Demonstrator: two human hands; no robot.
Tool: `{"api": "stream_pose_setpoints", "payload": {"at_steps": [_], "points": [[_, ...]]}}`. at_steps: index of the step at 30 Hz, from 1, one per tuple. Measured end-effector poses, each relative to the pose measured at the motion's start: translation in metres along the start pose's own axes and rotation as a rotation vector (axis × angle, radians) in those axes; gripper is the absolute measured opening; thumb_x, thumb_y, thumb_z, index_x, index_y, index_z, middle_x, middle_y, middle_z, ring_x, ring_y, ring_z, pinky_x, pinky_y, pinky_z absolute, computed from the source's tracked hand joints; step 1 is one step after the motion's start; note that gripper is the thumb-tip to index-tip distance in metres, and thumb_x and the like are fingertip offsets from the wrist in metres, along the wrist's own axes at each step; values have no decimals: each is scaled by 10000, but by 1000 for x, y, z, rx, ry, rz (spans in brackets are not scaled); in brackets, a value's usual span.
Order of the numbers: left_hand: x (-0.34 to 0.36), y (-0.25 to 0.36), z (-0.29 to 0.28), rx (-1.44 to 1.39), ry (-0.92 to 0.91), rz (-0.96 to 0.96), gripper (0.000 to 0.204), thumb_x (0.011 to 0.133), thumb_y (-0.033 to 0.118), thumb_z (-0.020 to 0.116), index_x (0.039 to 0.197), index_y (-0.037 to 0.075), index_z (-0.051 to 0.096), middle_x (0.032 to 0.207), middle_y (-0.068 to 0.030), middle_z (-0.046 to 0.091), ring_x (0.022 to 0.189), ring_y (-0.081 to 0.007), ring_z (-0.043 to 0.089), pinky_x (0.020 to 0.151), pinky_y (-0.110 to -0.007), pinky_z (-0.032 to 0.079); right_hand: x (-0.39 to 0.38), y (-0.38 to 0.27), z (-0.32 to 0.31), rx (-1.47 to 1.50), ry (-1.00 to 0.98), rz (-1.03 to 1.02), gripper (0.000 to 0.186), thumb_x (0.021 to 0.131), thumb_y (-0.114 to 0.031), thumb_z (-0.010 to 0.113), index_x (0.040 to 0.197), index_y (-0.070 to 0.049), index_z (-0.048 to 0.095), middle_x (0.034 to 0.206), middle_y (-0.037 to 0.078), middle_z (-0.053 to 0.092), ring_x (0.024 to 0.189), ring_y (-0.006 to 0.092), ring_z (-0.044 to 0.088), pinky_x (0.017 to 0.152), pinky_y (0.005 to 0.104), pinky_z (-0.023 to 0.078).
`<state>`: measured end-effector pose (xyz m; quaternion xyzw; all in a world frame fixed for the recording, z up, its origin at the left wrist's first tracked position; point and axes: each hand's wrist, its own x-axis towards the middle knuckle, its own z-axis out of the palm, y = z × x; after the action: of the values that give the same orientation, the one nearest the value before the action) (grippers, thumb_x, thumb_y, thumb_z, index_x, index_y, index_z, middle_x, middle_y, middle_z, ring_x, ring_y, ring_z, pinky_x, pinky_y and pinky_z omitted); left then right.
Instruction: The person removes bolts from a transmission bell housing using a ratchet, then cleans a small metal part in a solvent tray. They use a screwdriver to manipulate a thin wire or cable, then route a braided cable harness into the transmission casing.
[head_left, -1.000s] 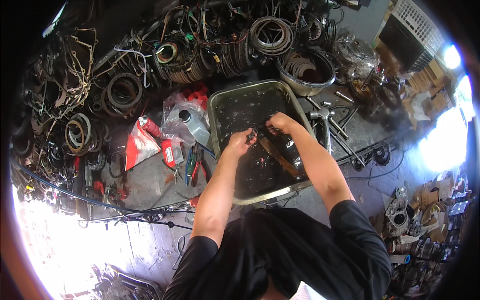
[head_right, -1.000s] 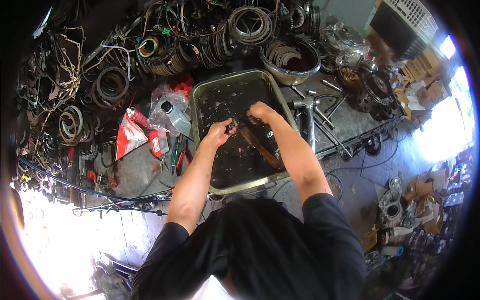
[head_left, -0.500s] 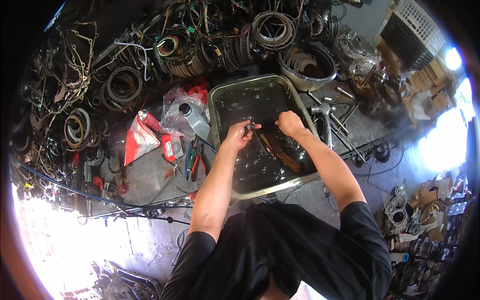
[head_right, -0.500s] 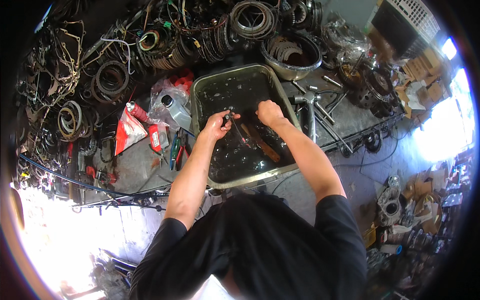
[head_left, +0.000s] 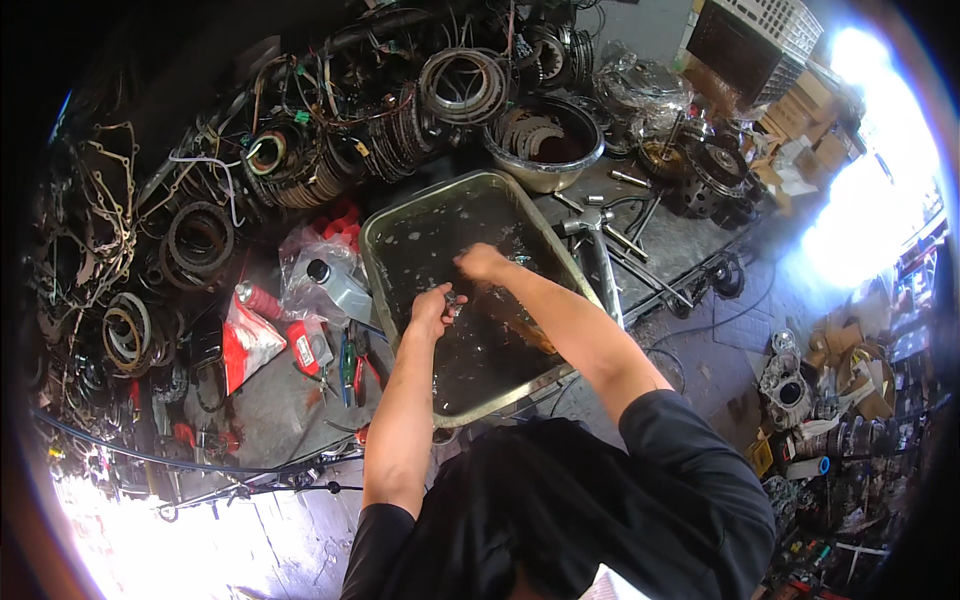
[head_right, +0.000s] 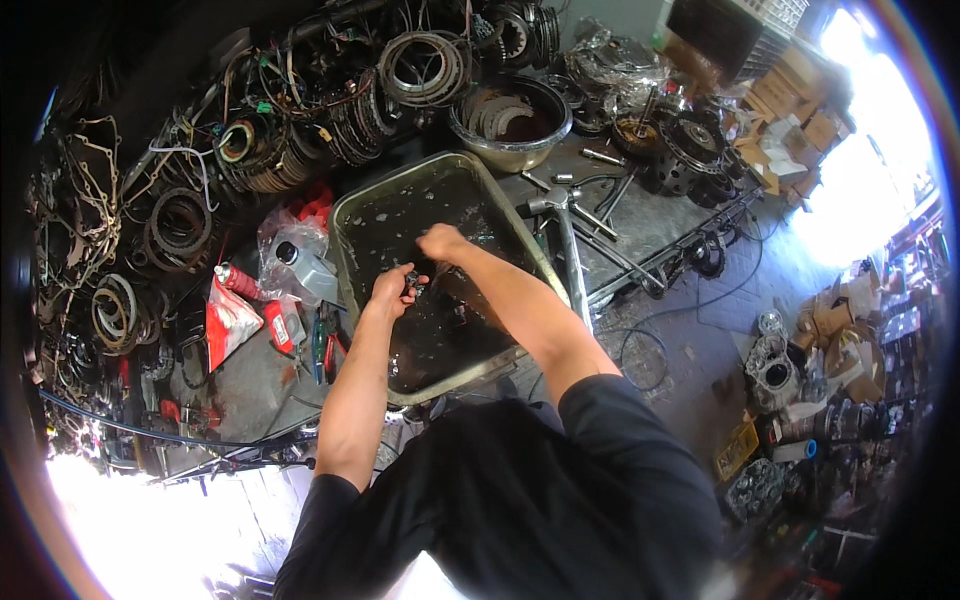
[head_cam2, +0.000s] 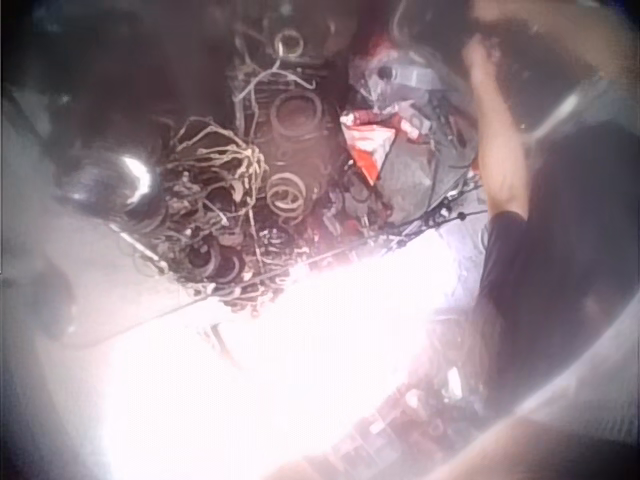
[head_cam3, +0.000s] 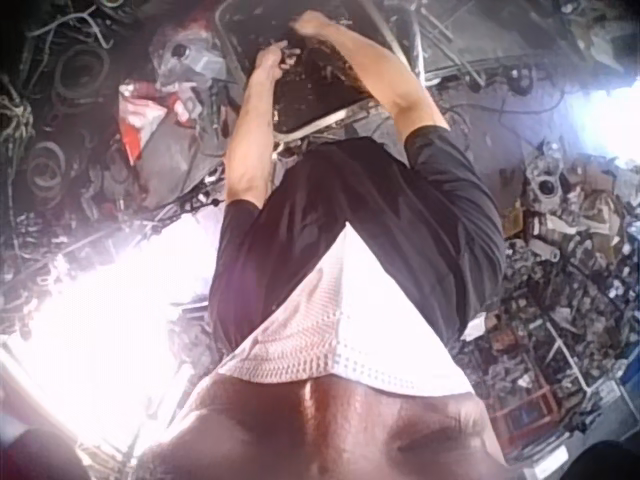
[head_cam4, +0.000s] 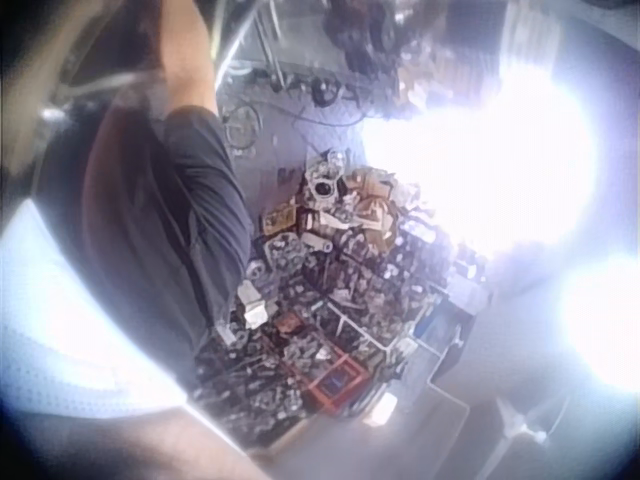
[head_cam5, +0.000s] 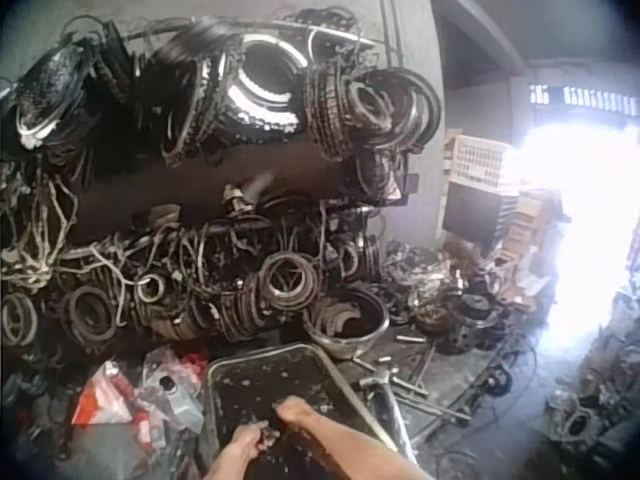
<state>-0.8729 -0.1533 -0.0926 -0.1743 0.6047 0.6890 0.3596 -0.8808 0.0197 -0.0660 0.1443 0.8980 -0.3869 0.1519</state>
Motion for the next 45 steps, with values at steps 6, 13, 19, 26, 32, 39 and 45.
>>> {"api": "stream_pose_setpoints", "payload": {"at_steps": [6,13,19,26,32,39,45], "points": [[-3,7,6,-74,-29,62,196,1001,181,533,844,88,604,715,-48,576,489,-117,399,410,-261,253,-65,-51,-26,-290,148,-503,196,821,-176,663,908,-30,761,955,242,738,946,407,723,831,487,585],[-59,44,20,496,31,628,360,1021,341,647,812,48,645,622,4,570,518,-117,483,491,-293,363,-123,-41,-71,-381,259,-536,129,858,-211,696,881,-102,761,857,159,743,860,384,715,791,487,572],[-111,59,34,838,206,1126,272,967,345,696,927,77,721,676,-112,659,586,-250,627,594,-341,483,-163,-43,-63,-394,187,-474,164,911,-216,644,943,-87,740,863,190,730,857,400,704,789,510,559],[-145,52,40,1074,172,1208,280,948,435,662,936,166,740,735,-119,707,734,-348,709,644,-454,553,-206,-32,-37,-404,203,-286,130,910,-199,639,970,-124,727,842,199,714,829,426,691,770,530,552],[-155,36,50,808,87,981,278,892,358,651,846,103,750,646,-151,664,682,-369,677,620,-446,528,-243,-7,-16,-192,339,-317,107,883,-125,738,947,-40,724,756,181,706,665,351,694,629,408,540],[-163,27,51,632,167,771,343,822,378,653,765,53,748,663,-169,677,664,-354,685,665,-418,538,-258,-1,-15,-214,381,-288,120,891,-173,731,932,-62,714,776,205,706,754,415,696,691,483,550],[-175,23,54,190,16,637,646,959,657,601,720,60,663,620,-11,563,553,-124,515,536,-315,414,-270,15,-14,-186,566,-537,174,897,-132,692,1038,-31,706,977,232,729,939,421,684,834,491,541]]}}
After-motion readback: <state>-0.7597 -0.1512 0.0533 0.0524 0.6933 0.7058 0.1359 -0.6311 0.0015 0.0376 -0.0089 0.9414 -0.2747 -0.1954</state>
